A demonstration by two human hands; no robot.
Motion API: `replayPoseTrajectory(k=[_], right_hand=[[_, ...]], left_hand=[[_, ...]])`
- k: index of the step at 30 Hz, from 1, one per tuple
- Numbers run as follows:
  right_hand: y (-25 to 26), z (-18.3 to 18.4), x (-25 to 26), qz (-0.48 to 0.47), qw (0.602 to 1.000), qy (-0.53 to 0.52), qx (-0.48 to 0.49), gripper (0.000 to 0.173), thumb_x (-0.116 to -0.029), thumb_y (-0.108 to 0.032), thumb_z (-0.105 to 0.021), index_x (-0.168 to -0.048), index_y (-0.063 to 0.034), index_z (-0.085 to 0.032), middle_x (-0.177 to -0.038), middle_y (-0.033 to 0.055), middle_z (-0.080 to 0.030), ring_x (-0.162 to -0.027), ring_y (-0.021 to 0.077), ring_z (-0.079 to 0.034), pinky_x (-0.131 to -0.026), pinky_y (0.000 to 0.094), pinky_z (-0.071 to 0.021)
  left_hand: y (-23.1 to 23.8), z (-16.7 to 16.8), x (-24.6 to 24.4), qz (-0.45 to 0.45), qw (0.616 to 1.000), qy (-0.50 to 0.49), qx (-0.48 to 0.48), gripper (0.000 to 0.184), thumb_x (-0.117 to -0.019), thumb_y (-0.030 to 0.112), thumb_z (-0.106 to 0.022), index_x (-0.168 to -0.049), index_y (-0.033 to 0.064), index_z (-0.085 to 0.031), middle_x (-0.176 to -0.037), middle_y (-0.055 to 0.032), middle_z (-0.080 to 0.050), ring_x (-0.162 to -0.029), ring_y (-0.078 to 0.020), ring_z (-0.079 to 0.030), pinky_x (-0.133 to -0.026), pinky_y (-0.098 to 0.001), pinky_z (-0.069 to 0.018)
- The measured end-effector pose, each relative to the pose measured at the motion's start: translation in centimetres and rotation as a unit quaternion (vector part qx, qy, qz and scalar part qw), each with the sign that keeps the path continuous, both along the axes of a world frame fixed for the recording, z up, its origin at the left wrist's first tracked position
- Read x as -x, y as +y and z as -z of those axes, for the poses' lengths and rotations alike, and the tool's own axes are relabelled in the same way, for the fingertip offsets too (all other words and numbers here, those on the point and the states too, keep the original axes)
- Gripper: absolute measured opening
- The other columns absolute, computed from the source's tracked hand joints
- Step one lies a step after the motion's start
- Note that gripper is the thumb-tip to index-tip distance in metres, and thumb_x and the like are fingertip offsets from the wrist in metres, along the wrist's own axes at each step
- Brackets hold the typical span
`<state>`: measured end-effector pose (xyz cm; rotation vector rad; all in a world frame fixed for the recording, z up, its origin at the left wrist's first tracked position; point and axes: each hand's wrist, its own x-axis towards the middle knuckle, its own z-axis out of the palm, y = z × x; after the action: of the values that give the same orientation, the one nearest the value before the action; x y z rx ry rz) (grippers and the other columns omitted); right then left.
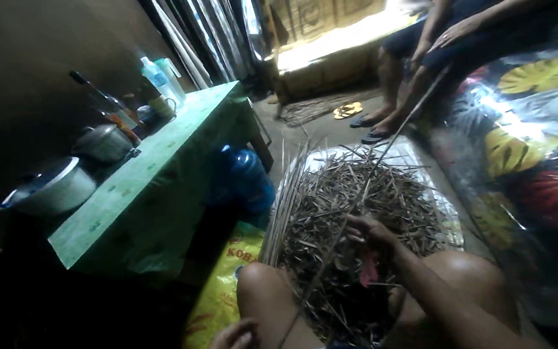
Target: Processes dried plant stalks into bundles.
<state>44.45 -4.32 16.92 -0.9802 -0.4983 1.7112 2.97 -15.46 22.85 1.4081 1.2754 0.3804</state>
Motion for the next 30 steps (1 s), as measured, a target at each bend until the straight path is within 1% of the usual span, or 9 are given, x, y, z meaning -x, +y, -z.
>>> replayPoseTrajectory(k=[3,6,11,14,15,18,21,25,30], right_hand=[[-1.3,-0.8,3.0,-0.037,0.999,0.004,0.004,0.031,-0.1111,-0.018,-0.035,-0.108,-0.0053,-0.063,-0.057,-0.0085,-0.045,-0.045,0.0011,-0.041,-0.045,0.0170,-0.0408],[-3.3,-1.2,6.0,-0.066,0.998,-0.007,0.016,0.028,-0.1097,-0.019,-0.042,-0.110,-0.0045,-0.066,-0.059,-0.0081,-0.047,-0.045,0.0008,-0.042,-0.044,0.0170,-0.0398],[-5.0,-0.6,6.3,-0.016,0.999,-0.023,0.042,0.024,-0.1090,-0.016,-0.044,-0.117,-0.0017,-0.061,-0.060,-0.0047,-0.049,-0.046,0.0039,-0.045,-0.045,0.0201,-0.0430],[-4.9,-0.3,4.6,0.059,0.998,-0.021,0.030,0.020,-0.1105,-0.016,-0.035,-0.103,-0.0070,-0.052,-0.060,-0.0044,-0.047,-0.045,0.0037,-0.043,-0.043,0.0186,-0.0405],[-4.8,-0.3,4.1,0.077,0.997,-0.020,0.024,0.022,-0.1113,-0.017,-0.035,-0.104,-0.0079,-0.053,-0.060,-0.0045,-0.046,-0.045,0.0040,-0.042,-0.043,0.0189,-0.0394],[-4.4,-0.3,3.6,0.124,0.992,-0.004,0.020,0.029,-0.1115,-0.019,-0.036,-0.122,-0.0027,-0.058,-0.057,-0.0057,-0.042,-0.043,0.0036,-0.039,-0.040,0.0189,-0.0364],[-4.0,-0.1,4.0,0.152,0.987,-0.006,0.049,0.021,-0.1103,-0.017,-0.042,-0.109,-0.0028,-0.058,-0.055,-0.0051,-0.041,-0.041,0.0036,-0.038,-0.039,0.0186,-0.0367],[-4.3,0.0,5.8,0.117,0.990,-0.048,0.055,0.018,-0.1084,-0.011,-0.046,-0.105,-0.0002,-0.059,-0.057,-0.0038,-0.046,-0.043,0.0034,-0.042,-0.042,0.0177,-0.0391],[-5.4,-0.3,8.2,0.064,0.991,-0.103,0.062,0.017,-0.1070,-0.014,-0.051,-0.107,0.0004,-0.061,-0.062,-0.0022,-0.051,-0.047,0.0045,-0.045,-0.045,0.0195,-0.0422]], left_hand=[[4.6,-1.0,-6.4,-0.006,1.000,-0.022,0.002,0.036,-0.1076,0.015,-0.043,-0.135,-0.0033,-0.057,-0.112,-0.0104,-0.071,-0.100,-0.0175,-0.071,-0.089,-0.0371,-0.0600],[7.2,0.3,-11.4,0.069,0.996,-0.046,0.043,0.039,-0.1100,0.019,-0.040,-0.143,0.0003,-0.051,-0.116,-0.0096,-0.067,-0.096,-0.0141,-0.069,-0.086,-0.0343,-0.0591],[6.9,2.3,-14.1,0.070,0.989,-0.107,0.073,0.029,-0.1074,0.010,-0.041,-0.130,-0.0032,-0.055,-0.077,0.0013,-0.063,-0.060,-0.0053,-0.061,-0.058,-0.0224,-0.0544],[6.1,3.3,-13.1,0.055,0.983,-0.140,0.102,0.029,-0.1072,0.009,-0.041,-0.129,-0.0030,-0.056,-0.072,0.0017,-0.063,-0.055,-0.0043,-0.058,-0.052,-0.0199,-0.0517],[5.8,3.6,-12.7,0.055,0.980,-0.151,0.115,0.028,-0.1073,0.009,-0.041,-0.127,-0.0023,-0.057,-0.071,0.0016,-0.063,-0.054,-0.0045,-0.059,-0.052,-0.0198,-0.0519],[4.9,4.0,-11.8,0.075,0.971,-0.160,0.162,0.027,-0.1079,0.011,-0.040,-0.126,-0.0002,-0.057,-0.074,-0.0003,-0.066,-0.058,-0.0073,-0.063,-0.056,-0.0224,-0.0561],[4.8,4.1,-11.2,0.097,0.967,-0.153,0.182,0.027,-0.1081,0.011,-0.041,-0.128,0.0005,-0.056,-0.082,-0.0030,-0.070,-0.068,-0.0117,-0.070,-0.065,-0.0278,-0.0608],[6.3,3.4,-12.7,0.088,0.971,-0.150,0.165,0.030,-0.1091,0.013,-0.042,-0.134,0.0002,-0.053,-0.087,-0.0039,-0.069,-0.072,-0.0132,-0.070,-0.069,-0.0309,-0.0616],[8.8,3.5,-16.6,0.066,0.979,-0.156,0.112,0.026,-0.1099,0.014,-0.044,-0.123,-0.0019,-0.059,-0.083,-0.0028,-0.068,-0.062,-0.0088,-0.065,-0.058,-0.0247,-0.0573]])
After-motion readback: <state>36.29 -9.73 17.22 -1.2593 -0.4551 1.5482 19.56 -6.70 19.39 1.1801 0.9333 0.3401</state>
